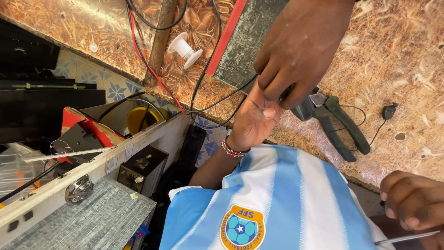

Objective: Disassembling and inspecting a small handheld electronic device using a screwdriver and pliers on a workbench.

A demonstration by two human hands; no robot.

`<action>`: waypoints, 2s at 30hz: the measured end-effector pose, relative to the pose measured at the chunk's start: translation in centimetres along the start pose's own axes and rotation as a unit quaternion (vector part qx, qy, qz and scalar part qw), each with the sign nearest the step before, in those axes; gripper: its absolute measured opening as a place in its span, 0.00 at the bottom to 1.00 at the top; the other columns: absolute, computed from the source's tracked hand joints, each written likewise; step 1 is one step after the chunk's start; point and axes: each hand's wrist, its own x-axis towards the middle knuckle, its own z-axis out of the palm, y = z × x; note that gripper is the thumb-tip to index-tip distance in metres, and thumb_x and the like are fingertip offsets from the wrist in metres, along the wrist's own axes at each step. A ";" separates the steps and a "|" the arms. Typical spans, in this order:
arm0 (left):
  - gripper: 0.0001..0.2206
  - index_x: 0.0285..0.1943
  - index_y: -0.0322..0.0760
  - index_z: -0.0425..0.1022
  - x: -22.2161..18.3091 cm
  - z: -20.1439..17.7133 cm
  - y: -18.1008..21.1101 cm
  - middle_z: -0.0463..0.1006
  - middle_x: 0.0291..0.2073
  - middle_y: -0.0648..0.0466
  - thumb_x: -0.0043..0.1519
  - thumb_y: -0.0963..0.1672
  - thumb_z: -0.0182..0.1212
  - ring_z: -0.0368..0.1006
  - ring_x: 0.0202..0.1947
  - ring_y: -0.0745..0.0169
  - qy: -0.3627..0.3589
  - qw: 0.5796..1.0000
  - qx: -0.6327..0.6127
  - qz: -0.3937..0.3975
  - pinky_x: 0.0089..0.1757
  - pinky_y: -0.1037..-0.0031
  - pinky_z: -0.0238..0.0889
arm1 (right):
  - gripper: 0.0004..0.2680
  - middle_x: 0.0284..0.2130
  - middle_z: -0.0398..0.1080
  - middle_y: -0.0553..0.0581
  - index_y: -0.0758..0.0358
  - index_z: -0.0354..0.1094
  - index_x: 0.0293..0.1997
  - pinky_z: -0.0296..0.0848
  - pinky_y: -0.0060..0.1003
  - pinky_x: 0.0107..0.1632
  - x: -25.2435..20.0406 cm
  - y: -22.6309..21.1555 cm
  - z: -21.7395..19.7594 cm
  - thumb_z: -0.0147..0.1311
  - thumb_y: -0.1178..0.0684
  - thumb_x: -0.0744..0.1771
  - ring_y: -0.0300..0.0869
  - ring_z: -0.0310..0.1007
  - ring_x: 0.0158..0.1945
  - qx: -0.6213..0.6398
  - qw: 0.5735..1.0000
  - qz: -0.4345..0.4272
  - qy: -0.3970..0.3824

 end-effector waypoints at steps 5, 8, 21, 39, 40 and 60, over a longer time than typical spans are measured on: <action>0.38 0.85 0.35 0.39 0.1 -0.1 0.0 0.70 0.65 0.47 0.66 0.35 0.55 0.67 0.67 0.60 0.010 0.999 -0.039 -0.002 0.68 0.68 0.58 | 0.14 0.20 0.71 0.34 0.37 0.65 0.40 0.82 0.27 0.37 1.5 -1.6 1.8 0.38 0.31 0.77 0.26 0.76 0.21 0.005 0.998 0.030 0.059; 0.36 0.84 0.34 0.43 -0.1 -0.4 0.0 0.61 0.73 0.40 0.66 0.36 0.55 0.58 0.75 0.50 0.040 0.998 -0.036 -0.026 0.70 0.61 0.58 | 0.15 0.19 0.70 0.35 0.37 0.66 0.40 0.82 0.28 0.36 2.5 -2.7 2.3 0.37 0.31 0.77 0.27 0.75 0.20 -0.002 0.996 0.053 0.076; 0.32 0.77 0.24 0.50 1.4 3.0 1.5 0.58 0.72 0.22 0.64 0.39 0.59 0.55 0.76 0.27 0.047 0.995 0.054 -0.069 0.72 0.48 0.54 | 0.15 0.17 0.68 0.35 0.38 0.64 0.38 0.81 0.29 0.36 3.5 -3.4 2.8 0.37 0.30 0.77 0.27 0.74 0.19 -0.007 0.994 0.064 0.088; 0.35 0.80 0.29 0.47 1.5 6.1 6.0 0.63 0.71 0.38 0.67 0.47 0.59 0.64 0.71 0.46 0.072 0.931 0.355 -0.052 0.70 0.60 0.61 | 0.17 0.16 0.66 0.39 0.41 0.65 0.36 0.80 0.31 0.35 3.7 -4.5 2.5 0.36 0.31 0.76 0.30 0.72 0.19 -0.012 0.992 0.095 0.078; 0.29 0.79 0.31 0.51 1.3 6.4 6.8 0.64 0.73 0.40 0.71 0.46 0.56 0.64 0.74 0.45 0.068 0.911 0.407 0.001 0.73 0.59 0.60 | 0.16 0.17 0.67 0.39 0.40 0.65 0.37 0.80 0.31 0.36 3.6 -4.6 2.4 0.35 0.31 0.76 0.30 0.73 0.19 -0.020 0.992 0.103 0.066; 0.37 0.74 0.39 0.58 3.9 1.8 10.4 0.64 0.55 0.43 0.62 0.54 0.76 0.60 0.57 0.40 0.191 0.379 0.905 0.009 0.57 0.49 0.59 | 0.17 0.19 0.69 0.38 0.40 0.65 0.40 0.81 0.32 0.37 3.3 -3.7 2.4 0.34 0.31 0.77 0.31 0.73 0.21 -0.010 0.995 0.085 0.043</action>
